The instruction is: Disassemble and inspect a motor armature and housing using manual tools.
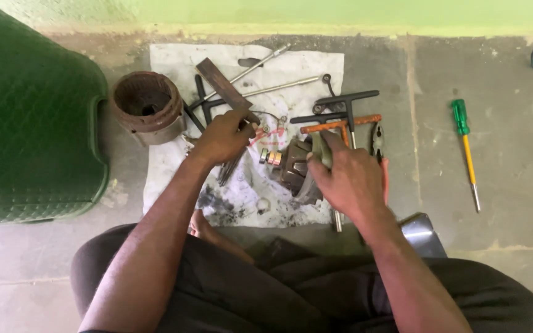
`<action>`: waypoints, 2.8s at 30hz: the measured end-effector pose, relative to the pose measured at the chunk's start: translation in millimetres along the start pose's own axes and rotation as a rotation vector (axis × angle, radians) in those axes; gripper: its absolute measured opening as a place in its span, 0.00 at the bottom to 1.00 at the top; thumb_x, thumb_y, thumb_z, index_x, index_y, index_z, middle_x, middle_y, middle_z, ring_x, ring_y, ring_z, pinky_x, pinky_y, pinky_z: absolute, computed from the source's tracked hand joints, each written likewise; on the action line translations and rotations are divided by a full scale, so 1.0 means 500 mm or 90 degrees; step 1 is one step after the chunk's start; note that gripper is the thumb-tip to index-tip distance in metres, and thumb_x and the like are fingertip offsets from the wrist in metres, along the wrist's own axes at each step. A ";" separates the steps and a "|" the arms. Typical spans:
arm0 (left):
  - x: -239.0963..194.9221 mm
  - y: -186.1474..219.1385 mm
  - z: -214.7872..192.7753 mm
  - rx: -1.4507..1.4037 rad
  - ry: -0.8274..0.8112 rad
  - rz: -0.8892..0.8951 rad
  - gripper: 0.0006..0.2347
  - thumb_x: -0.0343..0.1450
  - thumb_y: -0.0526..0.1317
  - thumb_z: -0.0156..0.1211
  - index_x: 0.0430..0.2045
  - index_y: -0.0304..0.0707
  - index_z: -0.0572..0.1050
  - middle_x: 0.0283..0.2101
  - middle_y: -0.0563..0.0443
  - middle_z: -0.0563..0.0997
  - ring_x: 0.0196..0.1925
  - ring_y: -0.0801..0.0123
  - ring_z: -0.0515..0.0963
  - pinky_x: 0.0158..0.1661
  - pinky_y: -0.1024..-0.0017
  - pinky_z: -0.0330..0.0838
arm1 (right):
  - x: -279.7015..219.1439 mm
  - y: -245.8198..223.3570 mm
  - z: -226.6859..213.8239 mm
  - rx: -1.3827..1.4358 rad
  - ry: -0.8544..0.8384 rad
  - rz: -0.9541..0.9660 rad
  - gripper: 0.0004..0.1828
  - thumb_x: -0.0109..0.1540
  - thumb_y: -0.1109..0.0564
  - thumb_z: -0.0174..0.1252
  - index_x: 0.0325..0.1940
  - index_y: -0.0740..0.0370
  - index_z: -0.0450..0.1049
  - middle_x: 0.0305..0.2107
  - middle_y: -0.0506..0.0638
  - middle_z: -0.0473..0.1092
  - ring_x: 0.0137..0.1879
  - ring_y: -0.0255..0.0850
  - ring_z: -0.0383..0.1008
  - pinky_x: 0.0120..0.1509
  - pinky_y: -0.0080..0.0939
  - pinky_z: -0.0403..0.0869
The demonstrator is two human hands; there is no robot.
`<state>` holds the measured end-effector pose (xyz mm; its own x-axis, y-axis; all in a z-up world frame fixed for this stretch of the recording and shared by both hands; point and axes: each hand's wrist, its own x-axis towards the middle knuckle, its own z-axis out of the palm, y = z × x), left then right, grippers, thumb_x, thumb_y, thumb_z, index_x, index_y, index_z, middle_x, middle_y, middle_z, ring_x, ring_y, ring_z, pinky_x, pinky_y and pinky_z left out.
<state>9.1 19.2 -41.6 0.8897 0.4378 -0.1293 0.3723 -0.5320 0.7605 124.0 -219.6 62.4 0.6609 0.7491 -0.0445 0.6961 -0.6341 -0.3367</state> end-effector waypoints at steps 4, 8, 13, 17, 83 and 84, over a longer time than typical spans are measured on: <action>0.010 0.012 -0.005 -0.025 -0.030 -0.022 0.13 0.69 0.40 0.55 0.45 0.37 0.78 0.42 0.36 0.84 0.45 0.46 0.83 0.46 0.56 0.75 | 0.015 0.053 -0.007 0.065 -0.002 0.050 0.26 0.64 0.44 0.56 0.61 0.59 0.77 0.23 0.62 0.76 0.28 0.56 0.78 0.39 0.54 0.76; 0.014 0.007 0.023 -0.052 -0.085 -0.001 0.11 0.71 0.38 0.52 0.43 0.35 0.79 0.39 0.39 0.84 0.40 0.54 0.84 0.43 0.60 0.76 | 0.009 0.117 -0.004 0.309 -0.022 0.146 0.26 0.63 0.49 0.53 0.64 0.59 0.76 0.31 0.59 0.79 0.33 0.46 0.79 0.41 0.47 0.75; 0.013 0.014 0.027 -0.162 -0.161 -0.060 0.13 0.75 0.44 0.51 0.42 0.33 0.77 0.34 0.48 0.83 0.33 0.65 0.84 0.38 0.65 0.77 | 0.019 0.131 -0.002 0.611 0.003 0.104 0.26 0.65 0.55 0.51 0.64 0.71 0.75 0.45 0.59 0.78 0.46 0.40 0.77 0.50 0.40 0.74; 0.024 0.028 -0.007 -0.512 -0.079 -0.240 0.19 0.77 0.52 0.49 0.44 0.33 0.76 0.39 0.46 0.82 0.38 0.64 0.82 0.36 0.63 0.79 | 0.045 0.119 0.031 0.886 0.060 0.166 0.29 0.65 0.57 0.50 0.70 0.70 0.70 0.44 0.54 0.76 0.43 0.39 0.76 0.43 0.37 0.74; -0.156 0.038 -0.241 -0.624 0.656 -0.122 0.24 0.62 0.30 0.64 0.55 0.22 0.74 0.50 0.35 0.82 0.47 0.55 0.84 0.46 0.66 0.81 | -0.149 0.097 -0.086 0.279 0.217 -0.074 0.17 0.67 0.53 0.61 0.57 0.63 0.77 0.36 0.55 0.79 0.38 0.41 0.82 0.44 0.41 0.79; -0.175 0.085 -0.246 -0.601 0.580 -0.077 0.23 0.63 0.31 0.64 0.55 0.23 0.75 0.50 0.32 0.82 0.47 0.55 0.82 0.46 0.65 0.79 | -0.149 0.090 -0.085 0.375 0.234 -0.093 0.16 0.69 0.55 0.59 0.58 0.65 0.76 0.36 0.55 0.79 0.40 0.40 0.83 0.44 0.41 0.79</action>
<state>-85.6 47.6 80.4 0.2306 0.9723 -0.0371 -0.2205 0.0894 0.9713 118.2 -312.1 90.3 0.6968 0.6394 0.3251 0.5856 -0.2454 -0.7726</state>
